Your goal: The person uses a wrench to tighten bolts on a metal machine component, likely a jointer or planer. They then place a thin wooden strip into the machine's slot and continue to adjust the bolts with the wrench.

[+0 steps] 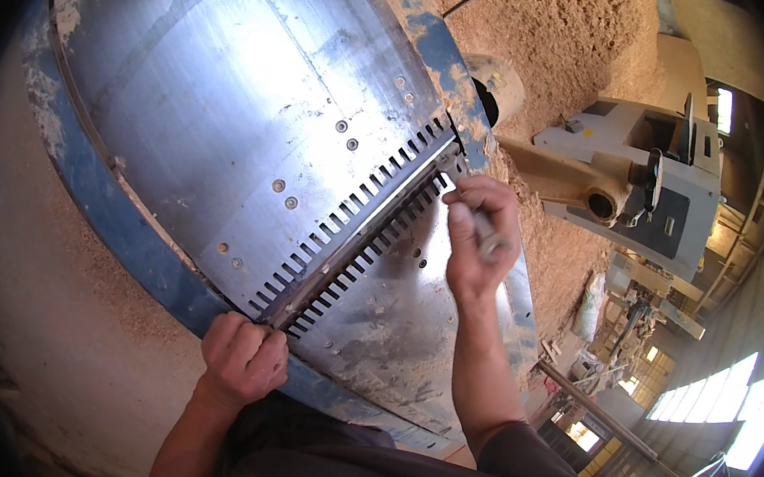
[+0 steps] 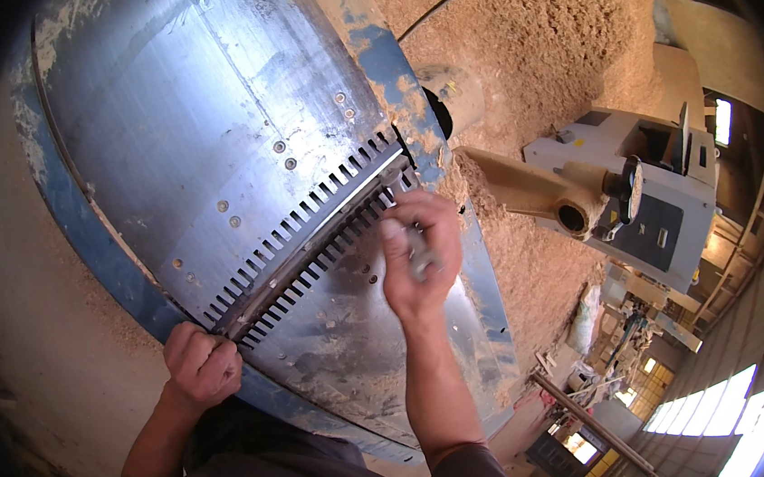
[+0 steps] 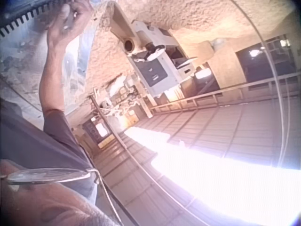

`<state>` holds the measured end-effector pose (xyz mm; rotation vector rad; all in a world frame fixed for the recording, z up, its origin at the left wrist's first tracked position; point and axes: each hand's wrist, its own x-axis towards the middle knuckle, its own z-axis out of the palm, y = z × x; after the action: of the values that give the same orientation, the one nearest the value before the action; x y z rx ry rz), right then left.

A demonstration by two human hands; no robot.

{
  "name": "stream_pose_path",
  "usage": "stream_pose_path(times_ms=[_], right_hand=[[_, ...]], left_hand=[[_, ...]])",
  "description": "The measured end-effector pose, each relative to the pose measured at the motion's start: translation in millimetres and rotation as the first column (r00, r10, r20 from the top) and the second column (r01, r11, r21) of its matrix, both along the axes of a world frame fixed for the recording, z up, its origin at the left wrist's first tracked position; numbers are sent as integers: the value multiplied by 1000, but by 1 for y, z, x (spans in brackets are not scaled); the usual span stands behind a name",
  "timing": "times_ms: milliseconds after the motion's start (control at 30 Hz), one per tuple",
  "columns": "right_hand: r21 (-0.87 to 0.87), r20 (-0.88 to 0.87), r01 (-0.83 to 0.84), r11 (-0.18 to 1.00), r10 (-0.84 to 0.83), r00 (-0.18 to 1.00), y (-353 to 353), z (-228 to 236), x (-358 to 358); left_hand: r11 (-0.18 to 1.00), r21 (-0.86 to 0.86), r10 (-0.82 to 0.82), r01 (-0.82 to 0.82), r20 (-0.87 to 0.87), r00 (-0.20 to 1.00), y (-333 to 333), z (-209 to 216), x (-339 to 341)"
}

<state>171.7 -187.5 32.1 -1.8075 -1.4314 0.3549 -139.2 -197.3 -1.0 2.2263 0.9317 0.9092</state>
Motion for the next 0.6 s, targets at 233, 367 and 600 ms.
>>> stream_pose_path(times_ms=[233,367,600], right_hand=[[-168,-713,127,978,-210,670,32,9,51],[-224,-658,156,962,-268,704,43,7,53],[-116,-452,185,976,-218,865,14,5,-3]], left_hand=[[1000,-7,-6,6,-2,1000,0,1,-1],[1000,-13,-1,1,-5,1000,-1,1,0],[1000,-14,-11,11,-27,1000,0,2,-1]])
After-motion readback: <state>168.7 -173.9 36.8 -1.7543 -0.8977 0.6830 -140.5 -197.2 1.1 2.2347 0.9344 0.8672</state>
